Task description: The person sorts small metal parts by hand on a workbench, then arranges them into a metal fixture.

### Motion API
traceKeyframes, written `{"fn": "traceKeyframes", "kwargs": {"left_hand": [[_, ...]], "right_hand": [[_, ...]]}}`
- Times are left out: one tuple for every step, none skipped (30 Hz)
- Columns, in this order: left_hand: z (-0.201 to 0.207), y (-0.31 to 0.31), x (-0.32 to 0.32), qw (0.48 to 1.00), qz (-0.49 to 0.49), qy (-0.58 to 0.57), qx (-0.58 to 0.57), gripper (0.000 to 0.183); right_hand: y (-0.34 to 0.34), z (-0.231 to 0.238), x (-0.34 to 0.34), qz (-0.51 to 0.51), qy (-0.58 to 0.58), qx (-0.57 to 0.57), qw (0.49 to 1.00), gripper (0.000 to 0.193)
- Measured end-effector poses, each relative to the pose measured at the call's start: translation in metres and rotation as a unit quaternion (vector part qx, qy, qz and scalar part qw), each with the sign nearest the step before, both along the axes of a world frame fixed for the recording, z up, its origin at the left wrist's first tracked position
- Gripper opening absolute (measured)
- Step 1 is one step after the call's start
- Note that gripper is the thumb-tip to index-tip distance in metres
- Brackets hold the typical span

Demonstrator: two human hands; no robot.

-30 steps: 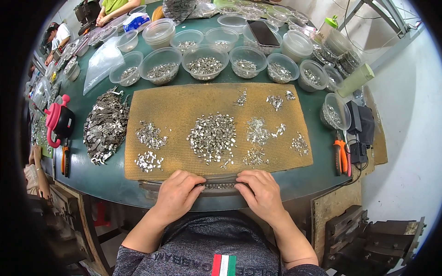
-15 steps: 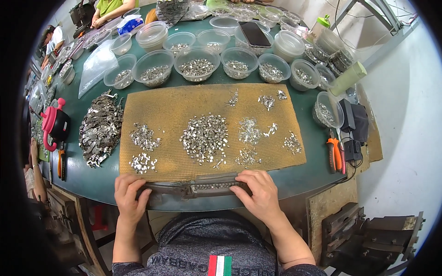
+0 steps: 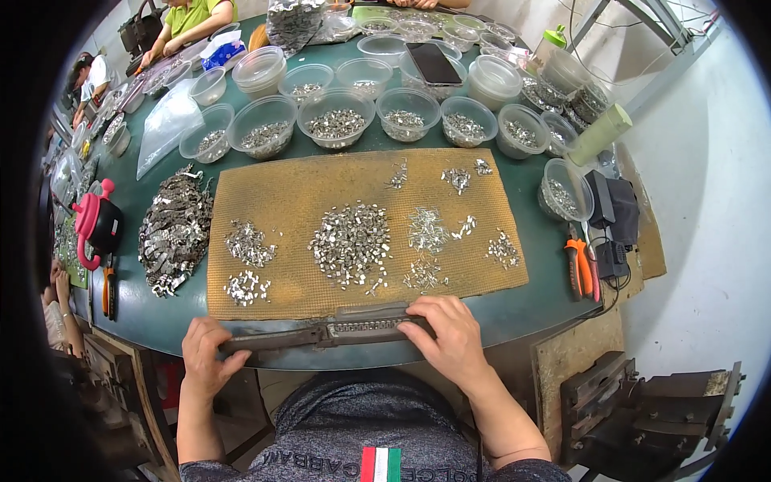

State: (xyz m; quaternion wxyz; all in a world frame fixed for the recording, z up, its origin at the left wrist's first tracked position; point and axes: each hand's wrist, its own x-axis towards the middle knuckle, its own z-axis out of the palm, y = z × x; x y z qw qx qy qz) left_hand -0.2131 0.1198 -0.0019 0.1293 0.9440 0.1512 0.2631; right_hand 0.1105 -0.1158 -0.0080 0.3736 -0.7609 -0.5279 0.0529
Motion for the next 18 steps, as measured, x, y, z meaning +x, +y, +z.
{"fn": "traceKeyframes", "kwargs": {"left_hand": [[0.005,-0.002,0.0,1.0,-0.001,0.001,0.001,0.049],[0.01,-0.007,0.001,0.999,-0.019,-0.029,-0.004,0.051],[0.014,-0.012,0.005,0.998,-0.038,-0.059,-0.009,0.052],[0.016,-0.018,0.01,0.995,-0.046,-0.08,-0.028,0.056],[0.018,-0.026,0.017,0.99,-0.058,-0.101,-0.081,0.055],[0.024,-0.033,0.025,0.986,-0.082,-0.101,-0.104,0.053],[0.03,-0.04,0.037,0.981,-0.105,-0.1,-0.128,0.051],[0.03,-0.045,0.052,0.976,-0.134,-0.121,-0.123,0.049],[0.025,-0.05,0.069,0.969,-0.164,-0.143,-0.119,0.048],[0.024,-0.055,0.084,0.967,-0.181,-0.141,-0.111,0.047],[0.022,-0.059,0.103,0.963,-0.204,-0.14,-0.104,0.046],[0.02,-0.064,0.12,0.963,-0.206,-0.141,-0.104,0.046],[0.017,-0.069,0.137,0.965,-0.213,-0.127,-0.084,0.047],[0.015,-0.074,0.151,0.967,-0.221,-0.112,-0.063,0.048],[0.011,-0.078,0.16,0.966,-0.223,-0.112,-0.061,0.048],[0.007,-0.081,0.169,0.974,-0.207,-0.081,-0.054,0.046],[0.004,-0.084,0.176,0.979,-0.194,-0.049,-0.049,0.044],[0.003,-0.084,0.178,0.982,-0.181,-0.023,-0.049,0.043]], "right_hand": [[-0.003,0.0,0.003,-0.001,0.001,0.001,1.0,0.023],[-0.007,0.0,0.006,-0.014,-0.007,-0.004,1.0,0.021],[-0.011,0.0,0.01,-0.028,-0.015,-0.009,0.999,0.018],[-0.014,0.0,0.013,-0.029,-0.014,-0.009,0.999,0.018],[-0.02,0.002,0.017,-0.037,-0.029,-0.018,0.999,0.018],[-0.021,0.0,0.019,-0.035,-0.042,-0.026,0.998,0.018],[-0.023,-0.001,0.021,-0.035,-0.054,-0.034,0.997,0.019],[-0.025,0.0,0.024,-0.03,-0.068,-0.04,0.996,0.02],[-0.026,0.001,0.027,-0.029,-0.068,-0.038,0.997,0.02],[-0.028,0.003,0.03,-0.017,-0.073,-0.055,0.996,0.022],[-0.031,0.005,0.033,-0.011,-0.079,-0.074,0.994,0.023],[-0.032,0.006,0.034,-0.014,-0.08,-0.074,0.994,0.023],[-0.032,0.007,0.034,-0.007,-0.082,-0.076,0.994,0.026],[-0.033,0.009,0.035,-0.001,-0.084,-0.077,0.993,0.028],[-0.032,0.011,0.035,-0.002,-0.084,-0.076,0.994,0.028],[-0.031,0.013,0.034,0.005,-0.088,-0.086,0.992,0.029],[-0.032,0.014,0.034,0.008,-0.092,-0.098,0.991,0.029],[-0.033,0.015,0.034,0.004,-0.092,-0.097,0.991,0.029]]}}
